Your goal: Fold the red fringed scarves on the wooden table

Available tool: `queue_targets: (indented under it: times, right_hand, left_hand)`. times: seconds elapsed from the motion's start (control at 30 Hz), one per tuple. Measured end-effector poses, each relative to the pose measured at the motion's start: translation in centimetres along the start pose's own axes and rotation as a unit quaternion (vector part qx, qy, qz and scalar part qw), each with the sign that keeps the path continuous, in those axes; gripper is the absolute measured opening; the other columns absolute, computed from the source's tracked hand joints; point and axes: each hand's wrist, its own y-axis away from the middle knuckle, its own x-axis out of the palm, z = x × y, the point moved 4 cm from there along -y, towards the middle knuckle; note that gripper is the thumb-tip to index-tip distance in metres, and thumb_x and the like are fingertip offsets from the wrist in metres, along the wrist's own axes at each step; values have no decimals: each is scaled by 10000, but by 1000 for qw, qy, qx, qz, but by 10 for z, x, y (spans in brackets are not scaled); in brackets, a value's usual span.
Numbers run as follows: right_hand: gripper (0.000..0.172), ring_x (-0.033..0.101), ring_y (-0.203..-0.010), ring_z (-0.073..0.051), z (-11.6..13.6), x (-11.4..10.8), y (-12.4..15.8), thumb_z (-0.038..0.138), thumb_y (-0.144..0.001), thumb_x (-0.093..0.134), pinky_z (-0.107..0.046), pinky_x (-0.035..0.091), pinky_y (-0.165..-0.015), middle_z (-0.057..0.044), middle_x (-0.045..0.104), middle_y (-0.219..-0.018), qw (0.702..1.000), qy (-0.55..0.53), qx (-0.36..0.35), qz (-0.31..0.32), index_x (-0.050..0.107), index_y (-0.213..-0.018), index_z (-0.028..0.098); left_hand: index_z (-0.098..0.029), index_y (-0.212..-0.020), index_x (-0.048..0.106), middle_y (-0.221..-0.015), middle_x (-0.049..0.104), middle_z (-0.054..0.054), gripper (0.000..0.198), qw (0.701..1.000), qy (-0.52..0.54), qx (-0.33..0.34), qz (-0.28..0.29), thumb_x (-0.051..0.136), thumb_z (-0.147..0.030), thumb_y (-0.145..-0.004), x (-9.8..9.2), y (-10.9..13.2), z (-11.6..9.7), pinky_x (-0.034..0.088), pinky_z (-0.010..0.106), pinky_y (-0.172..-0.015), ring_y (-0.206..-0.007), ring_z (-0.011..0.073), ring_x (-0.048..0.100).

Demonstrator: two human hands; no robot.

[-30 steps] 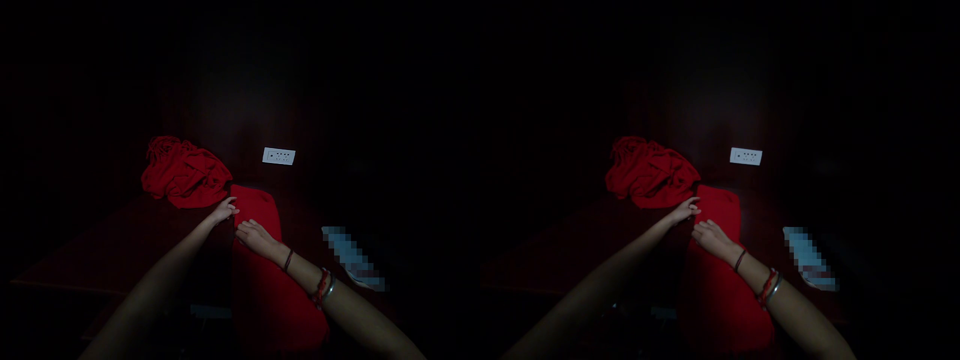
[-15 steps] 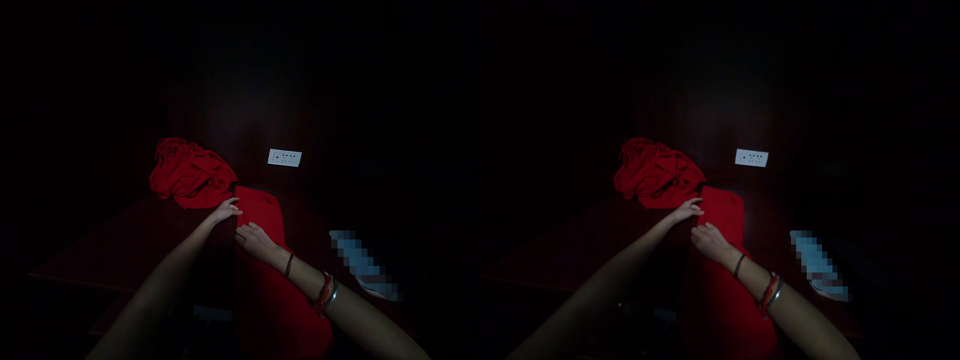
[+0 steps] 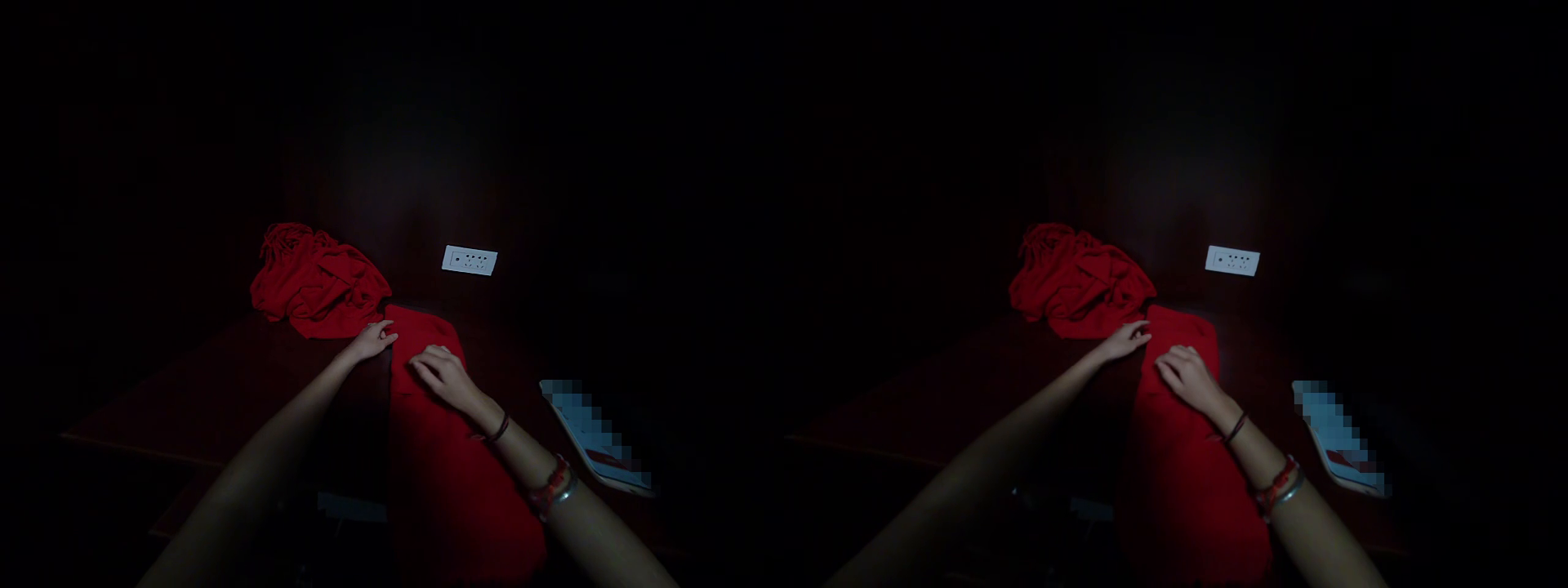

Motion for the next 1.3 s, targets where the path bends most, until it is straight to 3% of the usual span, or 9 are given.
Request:
queue_targets:
  times: [0.1, 0.17, 0.27, 0.37, 0.57, 0.7, 0.93, 1.13, 1.3]
  right_hand:
    - [382, 412, -993, -156, -30, -6, 1, 397, -840, 263, -298, 287, -854, -75, 495, -1072, 993, 9, 110, -35, 469, -1076, 179]
    - [540, 280, -1141, -209, -47, 4, 6, 507, -784, 311, -368, 230, -912, -89, 351, -1253, 986, 24, 161, 25, 338, -1219, 189]
    - [745, 66, -1231, -262, -61, 27, 16, 624, -720, 276, -473, 137, -939, -77, 97, -1372, 960, 7, 220, 171, 117, -1311, 199]
    - [788, -34, -1241, -243, -62, 36, 21, 655, -709, 210, -481, 70, -958, -51, -19, -1380, 943, -14, 238, 233, 8, -1317, 195]
    - [836, -124, -1229, -224, -59, 22, 25, 677, -690, 192, -443, 12, -977, -39, -75, -1374, 937, -33, 252, 238, -35, -1315, 169]
    - [862, -144, -1223, -233, -63, 14, 29, 698, -669, 212, -456, 19, -973, -34, -102, -1370, 943, -31, 244, 224, -59, -1311, 189]
    - [923, -96, -1224, -289, -71, 24, 36, 735, -619, 245, -494, 33, -964, -20, -115, -1367, 900, -41, 279, 331, -54, -1309, 201]
    - [963, -107, -1225, -267, -79, 14, 40, 746, -606, 251, -444, 46, -984, -44, -146, -1359, 913, -61, 278, 292, -80, -1306, 175]
    - [1003, -90, -1225, -276, -89, 11, 50, 758, -592, 245, -454, 17, -987, -86, -88, -1367, 888, -63, 320, 323, -65, -1307, 127]
  left_hand:
    - [-165, -1192, 400, -1159, 413, 101, 440, 985, -122, 117, -42, 353, -352, -797, 2, 7, -19, 282, 307, -890, -1061, 198, 378]
    - [-222, -1249, 308, -1327, 224, 60, 470, 975, -159, 152, 28, 297, -400, -814, 11, 13, -27, 178, 358, -959, -1198, 215, 201]
    - [-265, -1300, 124, -1378, 38, 26, 617, 960, -186, 97, 183, 299, -531, -771, 26, 22, -22, 87, 460, -960, -1241, 250, 24]
    - [-271, -1302, 14, -1369, -27, 41, 775, 949, -197, 31, 246, 338, -627, -695, 30, 25, -8, 52, 507, -941, -1233, 279, -40]
    - [-281, -1302, 53, -1371, -20, 32, 751, 953, -213, 36, 214, 340, -622, -697, 19, 24, -6, 67, 480, -955, -1230, 271, -68]
    - [-249, -1307, 88, -1373, -19, 1, 586, 953, -223, 140, 148, 217, -515, -802, 20, 29, -34, 41, 389, -991, -1242, 196, -58]
    - [-210, -1308, 5, -1366, -30, 31, 726, 929, -224, 87, 282, 246, -603, -747, 48, 36, -31, 50, 454, -973, -1243, 217, -41]
    - [-203, -1297, -79, -1348, -134, 45, 844, 924, -229, 107, 286, 301, -651, -691, 41, 37, -28, 12, 455, -973, -1230, 215, -116]
    - [-222, -1284, -134, -1318, -228, 52, 948, 914, -253, 98, 301, 370, -683, -627, 42, 39, -23, 12, 483, -962, -1206, 250, -177]
